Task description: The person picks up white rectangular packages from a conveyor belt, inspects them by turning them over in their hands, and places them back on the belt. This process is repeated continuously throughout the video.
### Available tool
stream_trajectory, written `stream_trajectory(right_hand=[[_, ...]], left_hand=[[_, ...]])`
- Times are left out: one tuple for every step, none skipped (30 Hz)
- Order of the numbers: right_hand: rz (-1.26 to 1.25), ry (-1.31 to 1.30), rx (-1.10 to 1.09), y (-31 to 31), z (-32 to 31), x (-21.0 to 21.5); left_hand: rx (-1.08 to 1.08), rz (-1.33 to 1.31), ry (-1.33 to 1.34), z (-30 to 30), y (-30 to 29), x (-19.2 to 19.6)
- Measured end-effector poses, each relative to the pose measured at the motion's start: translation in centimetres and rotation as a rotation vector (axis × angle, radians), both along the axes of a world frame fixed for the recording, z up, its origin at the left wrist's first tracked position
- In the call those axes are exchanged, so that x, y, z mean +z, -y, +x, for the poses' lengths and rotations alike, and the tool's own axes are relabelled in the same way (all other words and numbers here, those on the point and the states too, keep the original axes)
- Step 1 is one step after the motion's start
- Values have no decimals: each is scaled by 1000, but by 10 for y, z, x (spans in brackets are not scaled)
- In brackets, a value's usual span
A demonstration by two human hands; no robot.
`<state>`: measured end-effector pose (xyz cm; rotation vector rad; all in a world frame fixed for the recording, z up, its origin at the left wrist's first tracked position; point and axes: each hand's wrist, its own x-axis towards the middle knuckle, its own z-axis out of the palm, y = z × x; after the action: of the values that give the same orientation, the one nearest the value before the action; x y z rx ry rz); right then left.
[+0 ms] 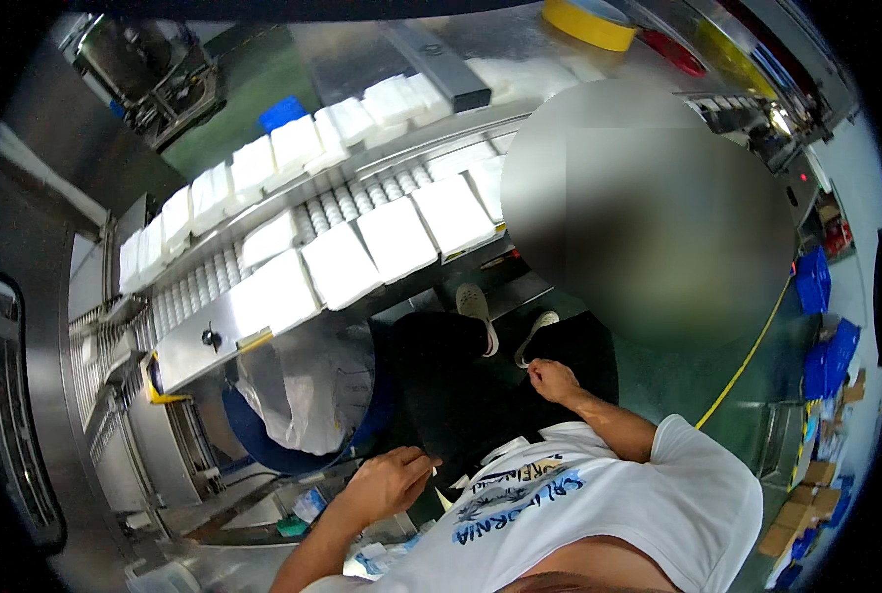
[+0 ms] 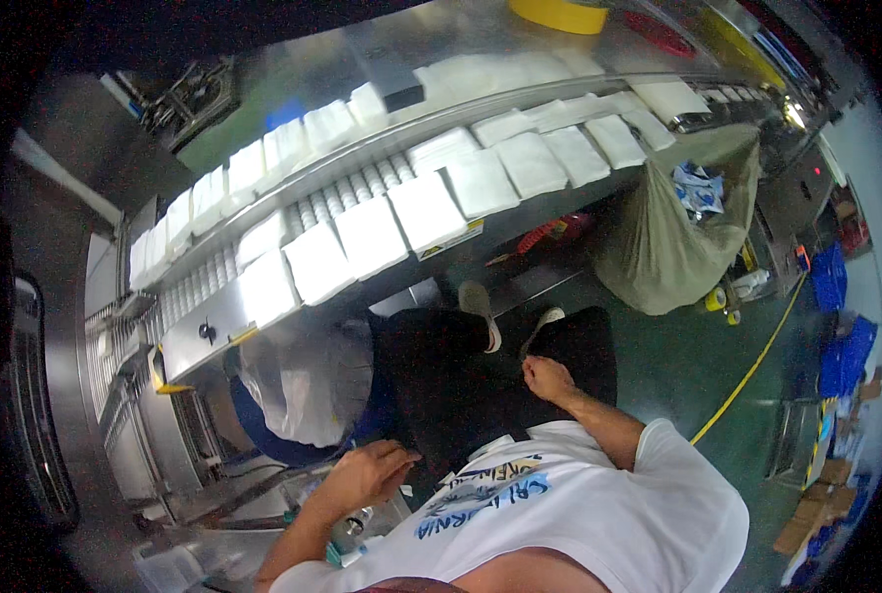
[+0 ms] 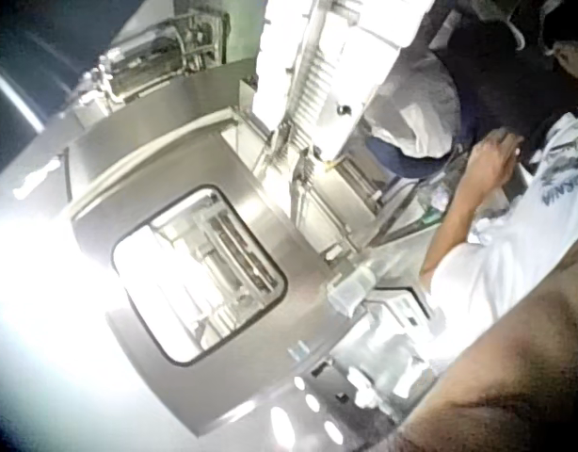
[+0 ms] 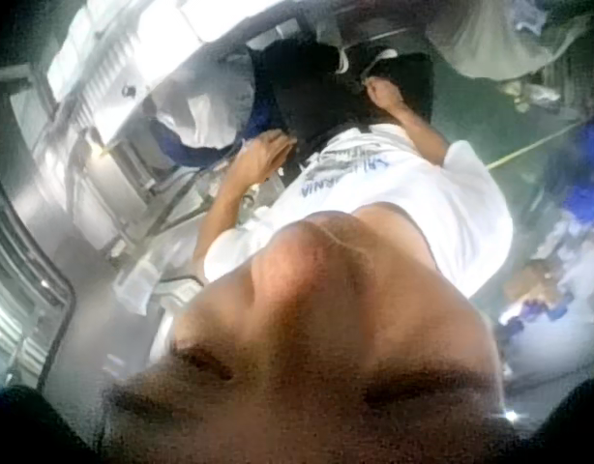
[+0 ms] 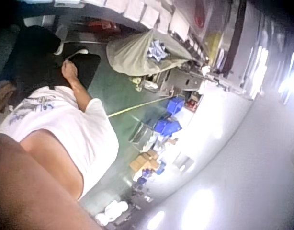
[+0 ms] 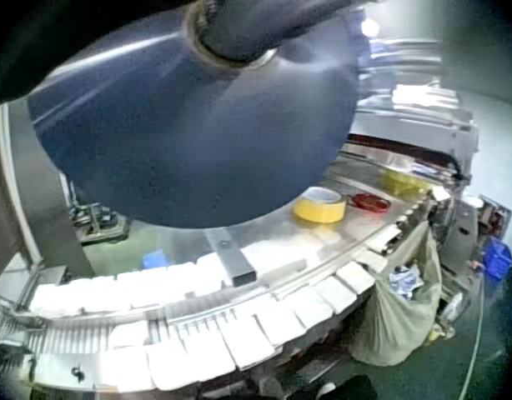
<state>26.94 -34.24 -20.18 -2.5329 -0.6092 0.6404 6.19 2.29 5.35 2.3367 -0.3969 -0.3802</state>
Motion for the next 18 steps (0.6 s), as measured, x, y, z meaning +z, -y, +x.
stream_trajectory(right_hand=[[-19,-6,6,-2,1,3],[5,13,11,-1,1,0],[29,31,13,5,0,-1],[54,57,8,8,1,0],[49,47,7,6,1,-1],[43,36,2,4,0,-3],[32,29,-10,6,0,-1],[168,-46,4,1,3,11],[304,-122,16,-4,7,22],[434,-196,40,-19,18,53],[418,-112,155,-44,36,108],[435,-52,167,-69,56,163],[529,11,147,-87,82,207],[520,109,112,-112,106,271],[621,169,59,-126,139,301],[522,376,89,-143,171,340],[527,492,183,-150,218,347],[286,719,250,-152,274,342]], left_hand=[[-2,-14,14,0,1,0],[-3,-21,25,1,0,0],[-7,-27,36,2,-1,0],[-24,-41,48,4,0,-3],[-25,-27,29,3,-2,-3],[-29,-14,9,2,-3,-2],[-40,-6,-6,2,-3,-2],[-39,-4,-7,2,-3,-3],[-39,-3,-9,1,-3,-5],[-28,-6,-8,0,-3,-8],[2,-7,-13,-1,-3,-11],[17,-12,-19,-2,-4,-11],[21,-15,-32,-4,-4,-10],[18,-3,-51,-8,-3,-8],[9,17,-57,-7,-2,-4],[1,33,-58,-4,-1,-3],[-13,25,-57,-1,0,-2],[-33,21,-54,4,-1,-1]])
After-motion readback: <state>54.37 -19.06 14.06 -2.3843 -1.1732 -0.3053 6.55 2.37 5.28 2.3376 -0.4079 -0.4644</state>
